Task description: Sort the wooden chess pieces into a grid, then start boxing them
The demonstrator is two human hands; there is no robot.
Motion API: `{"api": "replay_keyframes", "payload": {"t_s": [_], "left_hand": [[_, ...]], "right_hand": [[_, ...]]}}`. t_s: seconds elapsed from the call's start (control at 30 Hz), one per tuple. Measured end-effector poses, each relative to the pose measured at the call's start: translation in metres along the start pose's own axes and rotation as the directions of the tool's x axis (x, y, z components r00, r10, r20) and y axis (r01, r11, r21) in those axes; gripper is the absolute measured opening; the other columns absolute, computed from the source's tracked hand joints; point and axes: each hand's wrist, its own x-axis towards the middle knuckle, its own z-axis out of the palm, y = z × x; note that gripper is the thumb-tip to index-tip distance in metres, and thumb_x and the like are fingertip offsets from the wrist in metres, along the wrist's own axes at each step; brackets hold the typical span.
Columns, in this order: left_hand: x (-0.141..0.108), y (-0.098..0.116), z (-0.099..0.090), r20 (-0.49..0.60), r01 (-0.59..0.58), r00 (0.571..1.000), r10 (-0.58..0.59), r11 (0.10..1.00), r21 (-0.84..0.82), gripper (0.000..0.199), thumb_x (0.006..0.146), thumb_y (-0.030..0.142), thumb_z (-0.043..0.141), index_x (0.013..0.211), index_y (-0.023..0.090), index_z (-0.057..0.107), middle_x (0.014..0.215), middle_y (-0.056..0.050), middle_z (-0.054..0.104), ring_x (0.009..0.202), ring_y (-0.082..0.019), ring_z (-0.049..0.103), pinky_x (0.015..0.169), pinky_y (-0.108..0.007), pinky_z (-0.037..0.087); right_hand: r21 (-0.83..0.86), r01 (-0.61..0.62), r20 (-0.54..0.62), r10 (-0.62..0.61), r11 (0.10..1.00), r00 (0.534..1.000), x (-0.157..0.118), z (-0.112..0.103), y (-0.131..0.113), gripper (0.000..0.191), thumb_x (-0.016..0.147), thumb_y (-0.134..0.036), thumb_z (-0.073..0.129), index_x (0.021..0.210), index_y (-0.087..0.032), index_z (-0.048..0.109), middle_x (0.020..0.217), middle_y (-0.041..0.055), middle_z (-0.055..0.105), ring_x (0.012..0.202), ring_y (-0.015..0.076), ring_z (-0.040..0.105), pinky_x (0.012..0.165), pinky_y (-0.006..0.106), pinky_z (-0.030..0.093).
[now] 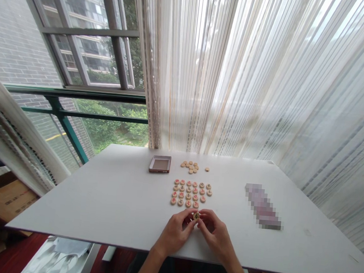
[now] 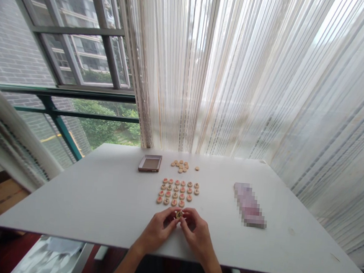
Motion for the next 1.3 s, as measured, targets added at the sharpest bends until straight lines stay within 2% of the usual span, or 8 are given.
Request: {"api": "replay_keyframes", "payload": {"t_s": [0.33,0.57,0.73,0.93,1.1,1.3], "left_hand": [[0.001,-0.005,0.000,-0.007,0.009,1.000,-0.010,0.998,-0.055,0.036,0.097,0.034,0.055,0.130,0.022,0.060,0.092,-0.004,0.074,0.077,-0.017,0.069,0.076,-0.027,0.055],[0.001,-0.007,0.001,0.004,0.018,1.000,-0.018,0.997,-0.081,0.034,0.098,0.035,0.052,0.129,0.022,0.060,0.095,-0.005,0.074,0.077,-0.017,0.069,0.077,-0.027,0.056],[0.002,-0.005,0.000,0.000,0.031,1.000,-0.031,0.996,-0.087,0.027,0.095,0.034,0.056,0.117,0.021,0.064,0.088,-0.003,0.074,0.077,-0.017,0.069,0.075,-0.026,0.054],[0.003,-0.008,0.002,-0.039,0.066,0.997,-0.070,0.993,-0.094,0.021,0.092,0.038,0.061,0.103,0.020,0.063,0.076,-0.001,0.071,0.068,-0.016,0.066,0.064,-0.023,0.051],[0.003,-0.013,0.004,-0.017,0.111,0.993,-0.115,0.981,-0.157,0.022,0.089,0.039,0.066,0.095,0.018,0.060,0.080,-0.004,0.075,0.074,-0.019,0.072,0.067,-0.025,0.054],[0.003,-0.012,0.004,-0.016,0.120,0.992,-0.124,0.981,-0.154,0.021,0.091,0.040,0.063,0.091,0.018,0.061,0.082,-0.006,0.076,0.076,-0.020,0.074,0.067,-0.026,0.055]], "right_hand": [[0.012,0.026,0.026,-0.026,1.000,0.999,0.000,-0.001,-0.003,0.021,0.094,-0.034,0.061,0.112,-0.023,0.060,0.100,0.0056,0.073,0.088,0.0206,0.071,0.083,0.032,0.057],[0.011,0.029,0.015,-0.029,1.000,0.999,0.001,0.000,-0.003,0.022,0.093,-0.034,0.063,0.111,-0.023,0.060,0.095,0.0042,0.072,0.081,0.0192,0.070,0.077,0.031,0.057],[-0.005,0.031,0.027,-0.031,0.999,0.999,0.001,0.001,-0.004,0.019,0.092,-0.035,0.063,0.107,-0.023,0.061,0.093,0.0030,0.072,0.080,0.0180,0.069,0.075,0.029,0.056],[-0.079,0.077,0.060,-0.072,0.994,0.996,0.000,0.002,-0.006,0.014,0.093,-0.030,0.062,0.105,-0.022,0.062,0.092,0.0027,0.071,0.078,0.0168,0.067,0.073,0.027,0.053],[-0.144,0.097,0.065,-0.088,0.985,0.994,-0.001,0.003,-0.002,0.013,0.090,-0.024,0.062,0.103,-0.022,0.062,0.085,0.0004,0.068,0.073,0.0156,0.064,0.069,0.026,0.051],[-0.177,0.117,0.066,-0.107,0.977,0.992,-0.002,0.005,0.001,0.011,0.091,-0.026,0.062,0.102,-0.022,0.062,0.081,0.0001,0.064,0.072,0.0154,0.061,0.068,0.026,0.050]]}}
